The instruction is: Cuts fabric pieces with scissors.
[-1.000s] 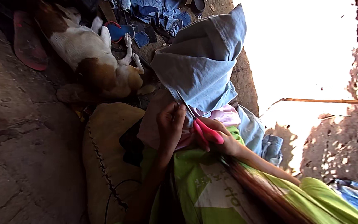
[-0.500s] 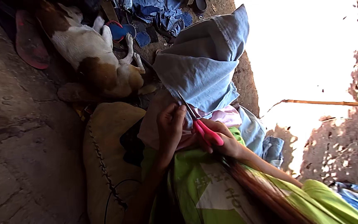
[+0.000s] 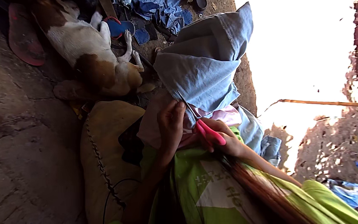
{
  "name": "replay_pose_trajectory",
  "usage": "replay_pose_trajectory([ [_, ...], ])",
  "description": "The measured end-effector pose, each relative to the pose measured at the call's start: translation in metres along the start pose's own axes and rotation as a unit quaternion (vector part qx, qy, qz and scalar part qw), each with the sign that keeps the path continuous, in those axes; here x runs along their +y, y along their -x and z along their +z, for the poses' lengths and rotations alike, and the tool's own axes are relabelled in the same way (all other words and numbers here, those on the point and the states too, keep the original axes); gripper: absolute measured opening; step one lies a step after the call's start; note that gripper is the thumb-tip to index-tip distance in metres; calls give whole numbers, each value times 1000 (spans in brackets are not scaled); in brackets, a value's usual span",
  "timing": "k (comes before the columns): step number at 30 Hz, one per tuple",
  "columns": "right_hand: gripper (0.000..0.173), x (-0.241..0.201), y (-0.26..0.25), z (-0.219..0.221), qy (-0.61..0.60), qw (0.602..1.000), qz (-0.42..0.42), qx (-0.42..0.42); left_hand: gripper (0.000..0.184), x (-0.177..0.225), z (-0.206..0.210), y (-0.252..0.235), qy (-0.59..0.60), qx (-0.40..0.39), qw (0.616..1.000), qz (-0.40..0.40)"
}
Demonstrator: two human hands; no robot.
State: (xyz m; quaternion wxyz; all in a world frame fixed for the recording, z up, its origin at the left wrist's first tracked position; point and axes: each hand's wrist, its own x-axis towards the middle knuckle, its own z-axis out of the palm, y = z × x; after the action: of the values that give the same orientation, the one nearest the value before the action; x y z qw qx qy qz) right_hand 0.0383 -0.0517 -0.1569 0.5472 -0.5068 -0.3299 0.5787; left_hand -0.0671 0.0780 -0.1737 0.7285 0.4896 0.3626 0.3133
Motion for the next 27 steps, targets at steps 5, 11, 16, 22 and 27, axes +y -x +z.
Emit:
replay_pose_trajectory([
  [5, 45, 1, -5, 3, -10, 1000, -8, 5, 34, 0, -2, 1, -2, -5, 1000, 12],
  [11, 39, -1, -4, 4, -17, 1000, 8, 3, 33, -3, -3, 1, -3, -7, 1000, 16],
  [16, 40, 1, -10, 4, -47, 999, 13, 0, 32, -2, -4, 3, -4, -14, 1000, 12],
  [22, 40, -1, -4, 3, -52, 999, 8, 9, 32, -2, -4, 3, -11, -18, 1000, 24],
  [27, 38, -1, -10, 6, -71, 997, 28, 6, 32, 0, -4, 5, -15, -22, 1000, -4],
])
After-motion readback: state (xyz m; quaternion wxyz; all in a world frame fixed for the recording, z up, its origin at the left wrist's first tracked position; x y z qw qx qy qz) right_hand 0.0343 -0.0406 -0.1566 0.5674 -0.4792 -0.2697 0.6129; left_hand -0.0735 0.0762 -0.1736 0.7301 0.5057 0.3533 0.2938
